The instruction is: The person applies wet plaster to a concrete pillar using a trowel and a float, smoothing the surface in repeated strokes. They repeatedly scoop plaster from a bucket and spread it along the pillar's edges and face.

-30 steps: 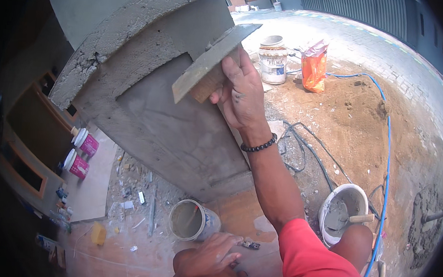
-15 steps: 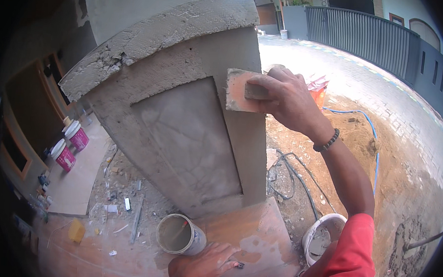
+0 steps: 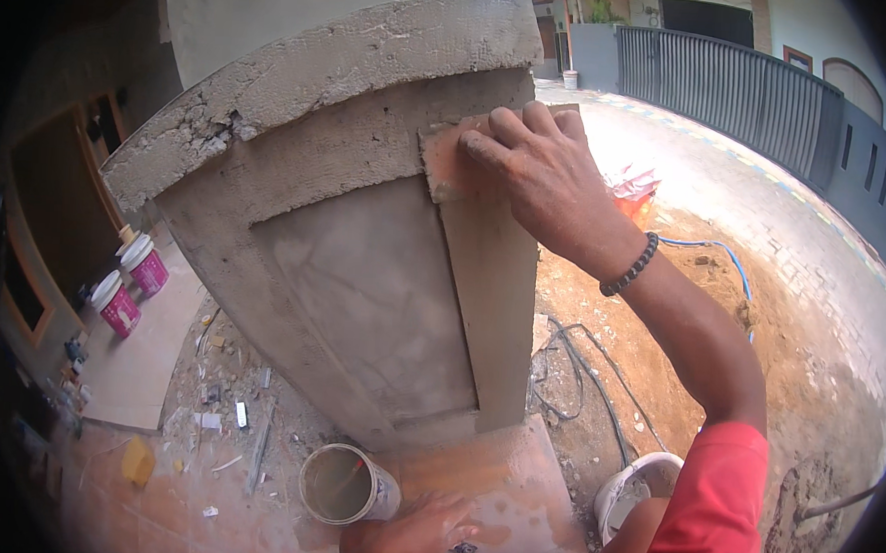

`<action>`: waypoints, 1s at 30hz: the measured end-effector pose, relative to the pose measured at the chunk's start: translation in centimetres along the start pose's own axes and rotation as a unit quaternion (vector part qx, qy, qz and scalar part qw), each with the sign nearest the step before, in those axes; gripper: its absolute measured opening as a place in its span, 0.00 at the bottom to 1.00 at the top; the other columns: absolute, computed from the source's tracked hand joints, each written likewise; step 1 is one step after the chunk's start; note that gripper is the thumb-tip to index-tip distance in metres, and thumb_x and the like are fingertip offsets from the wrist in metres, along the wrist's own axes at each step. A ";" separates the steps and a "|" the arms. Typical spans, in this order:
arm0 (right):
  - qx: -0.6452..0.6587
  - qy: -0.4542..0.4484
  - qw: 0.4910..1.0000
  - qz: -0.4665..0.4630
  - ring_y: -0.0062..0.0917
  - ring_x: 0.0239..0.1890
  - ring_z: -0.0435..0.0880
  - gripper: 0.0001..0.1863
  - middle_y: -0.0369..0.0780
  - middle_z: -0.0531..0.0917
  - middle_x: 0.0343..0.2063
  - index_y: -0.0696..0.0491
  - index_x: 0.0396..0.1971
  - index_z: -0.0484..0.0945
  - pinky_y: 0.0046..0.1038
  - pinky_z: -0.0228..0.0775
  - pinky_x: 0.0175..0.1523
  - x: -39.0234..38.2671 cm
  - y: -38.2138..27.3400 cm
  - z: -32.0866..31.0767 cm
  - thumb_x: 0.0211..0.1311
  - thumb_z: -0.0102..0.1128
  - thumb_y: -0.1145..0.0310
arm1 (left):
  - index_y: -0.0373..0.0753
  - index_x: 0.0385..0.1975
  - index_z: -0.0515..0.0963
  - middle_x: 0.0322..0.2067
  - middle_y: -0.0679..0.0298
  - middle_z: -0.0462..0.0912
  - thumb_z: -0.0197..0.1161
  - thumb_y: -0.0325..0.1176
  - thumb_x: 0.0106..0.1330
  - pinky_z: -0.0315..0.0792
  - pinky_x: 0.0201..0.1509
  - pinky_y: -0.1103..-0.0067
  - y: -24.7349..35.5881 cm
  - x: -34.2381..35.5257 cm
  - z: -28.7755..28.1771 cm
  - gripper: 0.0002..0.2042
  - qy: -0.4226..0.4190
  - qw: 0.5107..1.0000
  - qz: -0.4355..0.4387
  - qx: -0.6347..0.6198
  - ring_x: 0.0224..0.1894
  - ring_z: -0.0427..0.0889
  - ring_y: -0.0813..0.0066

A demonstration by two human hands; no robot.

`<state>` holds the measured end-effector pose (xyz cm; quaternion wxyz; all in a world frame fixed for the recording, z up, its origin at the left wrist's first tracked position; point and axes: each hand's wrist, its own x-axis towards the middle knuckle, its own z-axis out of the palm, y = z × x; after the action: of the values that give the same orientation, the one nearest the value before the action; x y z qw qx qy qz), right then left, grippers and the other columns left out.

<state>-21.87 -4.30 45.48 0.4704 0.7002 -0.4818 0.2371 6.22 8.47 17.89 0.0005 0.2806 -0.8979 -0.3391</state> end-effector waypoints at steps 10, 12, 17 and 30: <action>0.025 -0.002 1.000 -0.013 0.29 0.47 0.72 0.30 0.33 0.74 0.46 0.44 0.60 0.71 0.34 0.61 0.54 -3.9 -0.2 -1.0 0.54 0.57 0.76 | 0.36 0.55 0.72 0.50 0.44 0.76 0.56 0.46 0.71 0.64 0.60 0.58 0.4 -0.5 -0.3 0.21 0.023 1.000 -0.007 0.002 0.56 0.72 0.43; -0.026 0.029 0.998 -0.046 0.28 0.47 0.72 0.29 0.33 0.74 0.46 0.43 0.59 0.72 0.33 0.62 0.51 -1.8 1.4 -1.2 0.54 0.59 0.75 | 0.36 0.55 0.72 0.50 0.44 0.76 0.56 0.46 0.70 0.64 0.60 0.57 0.1 -0.2 0.0 0.21 0.035 0.999 -0.007 -0.001 0.55 0.72 0.43; -0.090 0.061 0.988 -0.106 0.28 0.47 0.72 0.26 0.33 0.74 0.45 0.41 0.57 0.73 0.31 0.63 0.49 0.7 1.5 -1.3 0.55 0.60 0.71 | 0.37 0.55 0.72 0.50 0.44 0.77 0.56 0.46 0.70 0.65 0.60 0.57 -0.9 0.1 0.6 0.21 0.047 0.999 -0.013 -0.008 0.55 0.72 0.42; -0.171 -0.045 0.984 -0.023 0.23 0.51 0.71 0.34 0.29 0.75 0.50 0.36 0.64 0.70 0.28 0.65 0.54 -3.2 10.9 -0.3 0.57 0.60 0.78 | 0.36 0.54 0.73 0.52 0.44 0.75 0.54 0.48 0.71 0.64 0.61 0.57 -0.2 0.9 0.0 0.22 0.018 0.999 0.003 -0.032 0.57 0.71 0.44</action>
<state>-33.02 -3.60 47.78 0.5664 0.6305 -0.5194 0.1088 5.57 7.83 17.60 0.0264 0.2840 -0.8874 -0.3622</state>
